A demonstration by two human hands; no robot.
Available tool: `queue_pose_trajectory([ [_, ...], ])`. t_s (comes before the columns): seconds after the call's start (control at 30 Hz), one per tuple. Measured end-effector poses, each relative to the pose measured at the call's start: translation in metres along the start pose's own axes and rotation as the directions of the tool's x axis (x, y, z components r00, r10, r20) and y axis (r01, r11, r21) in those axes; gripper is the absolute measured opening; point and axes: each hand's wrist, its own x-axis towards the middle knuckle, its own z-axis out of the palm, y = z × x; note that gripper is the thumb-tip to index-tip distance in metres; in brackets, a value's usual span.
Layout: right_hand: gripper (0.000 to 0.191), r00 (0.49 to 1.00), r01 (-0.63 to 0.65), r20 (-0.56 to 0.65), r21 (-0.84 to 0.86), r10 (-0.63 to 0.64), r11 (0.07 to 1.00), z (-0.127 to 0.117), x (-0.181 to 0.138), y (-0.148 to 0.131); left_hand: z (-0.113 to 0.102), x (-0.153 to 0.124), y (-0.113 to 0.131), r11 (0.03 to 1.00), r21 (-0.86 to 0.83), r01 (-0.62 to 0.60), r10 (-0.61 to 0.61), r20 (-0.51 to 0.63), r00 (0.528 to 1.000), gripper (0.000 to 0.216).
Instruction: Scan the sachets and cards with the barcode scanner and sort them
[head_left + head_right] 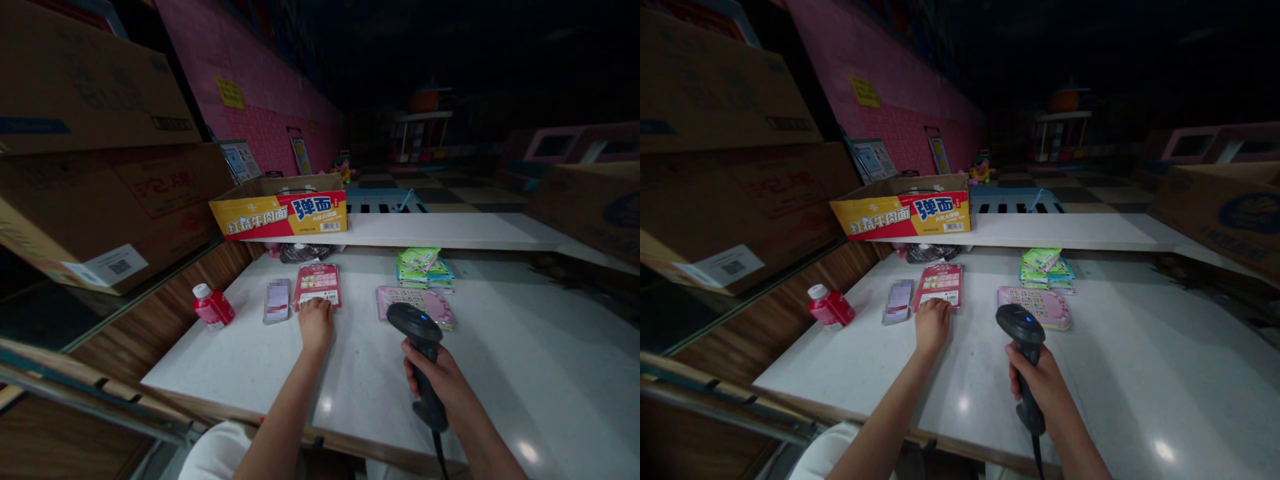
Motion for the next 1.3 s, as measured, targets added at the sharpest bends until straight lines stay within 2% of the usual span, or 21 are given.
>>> queue_pose_trajectory([
  [0.1,0.040,1.000,-0.001,0.001,-0.005,0.001,1.000,-0.002,0.001,0.002,0.007,0.007,-0.007,0.999,0.035,0.008,-0.009,0.015,1.000,0.028],
  [0.3,0.042,0.999,-0.022,-0.042,0.003,0.022,1.000,-0.007,-0.002,0.003,0.023,0.007,-0.023,0.998,-0.010,-0.065,0.065,-0.042,0.997,0.032],
  [0.57,0.044,0.992,-0.080,-0.093,0.060,0.085,0.995,-0.022,0.005,0.012,0.021,0.004,-0.024,0.993,-0.074,-0.087,0.081,-0.083,0.993,0.030],
  [0.73,0.045,0.989,-0.059,-0.119,0.193,0.083,0.979,-0.036,0.009,0.010,0.013,0.003,-0.015,0.983,-0.092,-0.156,0.145,-0.116,0.983,0.029],
  [0.87,0.043,0.996,-0.049,-0.058,0.337,0.072,0.940,-0.058,0.020,0.008,0.022,0.001,0.014,0.946,-0.240,-0.216,0.215,-0.029,0.976,0.025],
  [0.97,0.041,0.998,-0.060,0.015,0.424,0.059,0.904,-0.076,0.029,0.010,0.039,0.007,0.045,0.901,-0.420,-0.112,0.160,0.081,0.984,0.020],
  [1.07,0.039,0.997,-0.061,0.067,0.496,0.032,0.866,-0.087,0.035,0.014,0.057,0.019,0.076,0.843,-0.533,0.069,0.020,0.159,0.987,0.011],
  [1.13,0.037,0.998,-0.041,0.064,0.519,0.009,0.854,-0.090,0.036,0.016,0.066,0.028,0.091,0.813,-0.549,0.194,-0.094,0.206,0.974,0.003],
  [1.23,0.037,0.999,-0.007,0.033,0.504,-0.011,0.864,-0.088,0.035,0.015,0.075,0.040,0.103,0.779,-0.525,0.343,-0.235,0.262,0.936,0.035],
  [1.3,0.037,1.000,0.003,0.014,0.495,-0.011,0.869,-0.086,0.034,0.013,0.078,0.044,0.104,0.752,-0.533,0.389,-0.274,0.285,0.919,0.048],
])
